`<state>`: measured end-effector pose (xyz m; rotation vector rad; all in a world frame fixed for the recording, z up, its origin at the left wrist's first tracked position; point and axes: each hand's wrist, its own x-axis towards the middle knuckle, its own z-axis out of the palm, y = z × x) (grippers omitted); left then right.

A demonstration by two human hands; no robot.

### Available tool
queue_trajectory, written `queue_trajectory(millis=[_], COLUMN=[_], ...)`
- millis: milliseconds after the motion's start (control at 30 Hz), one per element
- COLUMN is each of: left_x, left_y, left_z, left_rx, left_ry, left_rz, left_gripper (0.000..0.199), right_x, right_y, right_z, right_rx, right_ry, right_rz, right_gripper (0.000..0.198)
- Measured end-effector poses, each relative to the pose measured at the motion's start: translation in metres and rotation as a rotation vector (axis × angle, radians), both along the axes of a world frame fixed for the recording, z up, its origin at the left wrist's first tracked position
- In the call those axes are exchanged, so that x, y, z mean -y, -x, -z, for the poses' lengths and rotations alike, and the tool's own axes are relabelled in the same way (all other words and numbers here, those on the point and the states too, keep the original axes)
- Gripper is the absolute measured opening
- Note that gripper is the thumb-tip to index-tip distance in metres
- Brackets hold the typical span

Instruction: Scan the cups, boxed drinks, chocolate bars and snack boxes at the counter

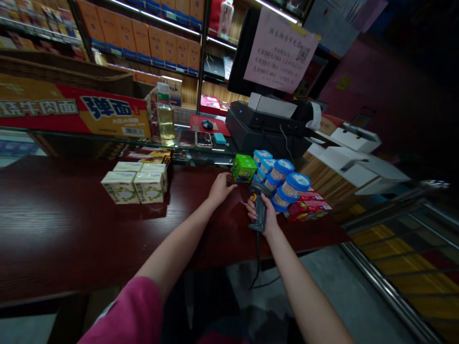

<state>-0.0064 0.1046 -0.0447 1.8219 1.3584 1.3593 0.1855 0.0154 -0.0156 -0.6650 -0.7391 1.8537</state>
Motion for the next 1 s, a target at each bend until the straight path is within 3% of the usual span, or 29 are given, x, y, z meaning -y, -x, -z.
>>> queue_trajectory(millis=[100,233,333,400,500,567,800,933,1000], left_x=[0.049,0.116,0.154,0.169,0.178,0.179,0.177,0.181,0.184], left_y=[0.039,0.102,0.15,0.179,0.212,0.224,0.225,0.226,0.223], left_z=[-0.009,-0.026,-0.032,-0.033,-0.033,-0.034,-0.037,-0.035,-0.034], left_rx=[-0.24,-0.574,-0.659,-0.641,-0.542,-0.478,-0.454,-0.533,-0.576], left_ry=[-0.127,-0.241,-0.274,-0.263,-0.214,-0.186,-0.183,-0.163,-0.154], left_rz=[0.084,0.078,-0.053,-0.259,-0.56,-0.634,-0.631,-0.469,-0.374], left_gripper=[0.048,0.046,0.044,0.049,0.066,0.072,0.049,0.037,0.042], right_x=[0.005,0.01,0.012,0.012,0.011,0.009,0.005,-0.001,-0.007], right_y=[0.01,0.045,0.083,0.108,0.138,0.151,0.149,0.133,0.123], right_z=[-0.004,-0.006,-0.007,-0.008,-0.011,-0.013,-0.012,-0.016,-0.019], right_rx=[0.009,-0.005,0.0,0.013,0.037,0.064,0.076,0.115,0.145], right_ry=[-0.008,-0.01,0.003,0.017,0.031,0.046,0.067,0.068,0.082], right_rz=[-0.05,-0.15,-0.245,-0.323,-0.423,-0.476,-0.468,-0.437,-0.402], right_gripper=[0.027,0.027,0.027,0.028,0.031,0.032,0.034,0.034,0.033])
